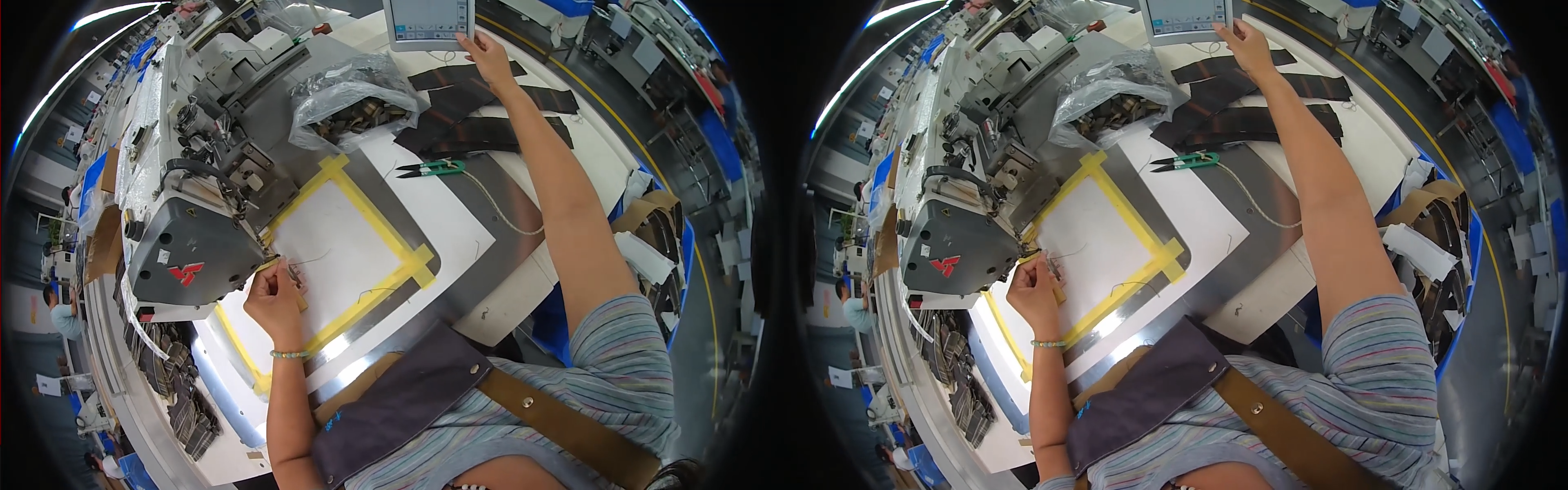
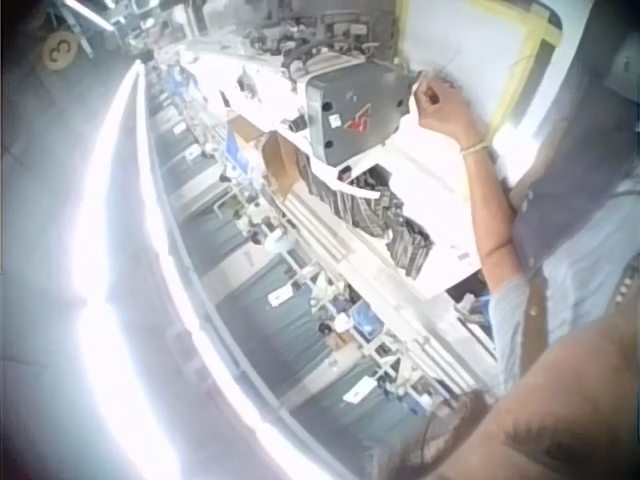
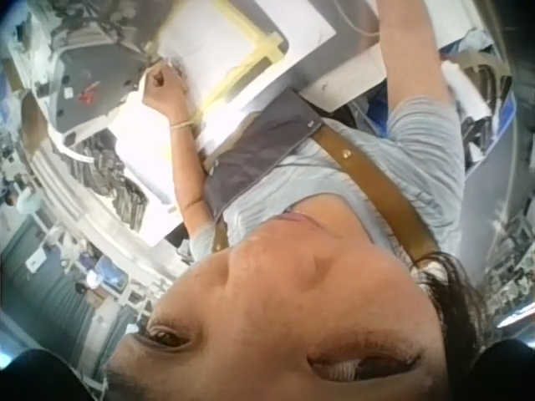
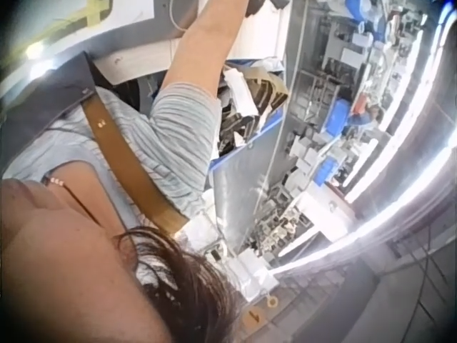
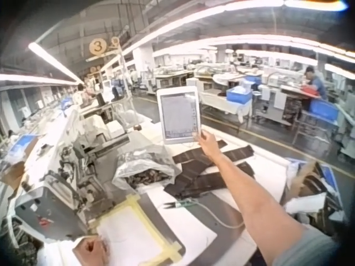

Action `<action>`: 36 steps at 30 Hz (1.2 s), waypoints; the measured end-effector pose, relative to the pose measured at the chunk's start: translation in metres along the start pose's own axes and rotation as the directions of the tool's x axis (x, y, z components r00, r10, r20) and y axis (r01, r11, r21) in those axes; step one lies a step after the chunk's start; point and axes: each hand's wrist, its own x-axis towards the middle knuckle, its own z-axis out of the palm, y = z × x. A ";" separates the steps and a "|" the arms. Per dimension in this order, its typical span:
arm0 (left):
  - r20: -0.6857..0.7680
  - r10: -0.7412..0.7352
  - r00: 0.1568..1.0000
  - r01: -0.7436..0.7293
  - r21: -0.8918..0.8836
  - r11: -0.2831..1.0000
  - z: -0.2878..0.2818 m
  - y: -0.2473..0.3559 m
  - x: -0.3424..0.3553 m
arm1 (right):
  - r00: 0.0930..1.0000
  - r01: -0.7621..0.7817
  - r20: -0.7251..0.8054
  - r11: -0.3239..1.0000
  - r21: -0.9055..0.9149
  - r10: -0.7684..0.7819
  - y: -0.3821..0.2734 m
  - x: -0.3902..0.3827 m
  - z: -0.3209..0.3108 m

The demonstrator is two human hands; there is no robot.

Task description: The recorder uses an industrial sewing machine to stitch together patterned leather components for a bag.

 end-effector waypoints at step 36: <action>-0.040 0.147 0.988 -0.137 0.188 0.973 0.000 -0.018 0.013 | 0.372 0.297 0.900 0.948 0.118 -0.228 -0.149 -0.229 0.234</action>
